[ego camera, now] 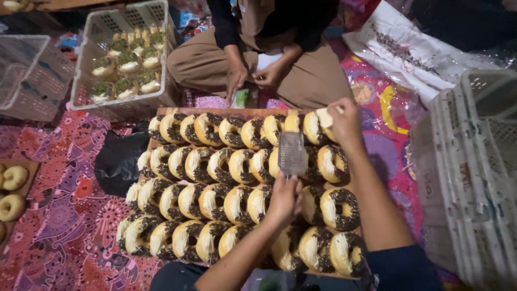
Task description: The person grates a white block over ring-shaped pastries arranged on a wooden board, then places each pastry into a clear plastic bag. The person repeats this process for multiple pastries.
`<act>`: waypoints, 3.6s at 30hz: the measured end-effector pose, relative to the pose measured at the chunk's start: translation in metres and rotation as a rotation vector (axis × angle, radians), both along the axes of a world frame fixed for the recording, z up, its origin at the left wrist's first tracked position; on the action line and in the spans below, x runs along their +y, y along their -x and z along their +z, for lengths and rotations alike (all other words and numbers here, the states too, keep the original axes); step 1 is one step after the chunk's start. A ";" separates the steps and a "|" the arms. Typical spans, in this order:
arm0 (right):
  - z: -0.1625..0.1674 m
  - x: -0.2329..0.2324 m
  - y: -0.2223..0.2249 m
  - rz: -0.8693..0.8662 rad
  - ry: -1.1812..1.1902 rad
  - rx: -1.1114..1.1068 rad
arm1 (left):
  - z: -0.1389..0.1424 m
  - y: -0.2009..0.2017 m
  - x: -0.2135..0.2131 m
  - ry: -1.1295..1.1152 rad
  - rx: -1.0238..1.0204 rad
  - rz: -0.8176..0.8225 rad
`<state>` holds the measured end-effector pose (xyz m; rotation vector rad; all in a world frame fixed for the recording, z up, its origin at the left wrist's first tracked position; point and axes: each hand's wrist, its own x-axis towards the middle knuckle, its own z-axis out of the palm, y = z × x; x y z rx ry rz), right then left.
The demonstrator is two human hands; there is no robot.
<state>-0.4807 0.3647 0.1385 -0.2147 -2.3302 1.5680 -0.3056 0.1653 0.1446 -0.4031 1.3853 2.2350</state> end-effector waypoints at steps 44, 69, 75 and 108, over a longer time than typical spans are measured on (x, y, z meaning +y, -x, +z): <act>0.014 -0.125 0.016 -0.040 -0.299 -0.193 | 0.006 -0.024 -0.107 -0.196 -0.084 -0.070; 0.010 -0.236 0.019 0.071 -0.453 -0.173 | -0.027 0.007 -0.162 -0.053 0.001 0.034; 0.000 -0.281 0.028 0.215 -0.600 -0.155 | -0.047 0.100 -0.177 -0.195 0.107 0.197; 0.005 -0.356 0.078 0.202 -0.277 -0.037 | -0.003 0.037 -0.291 0.041 0.065 -0.006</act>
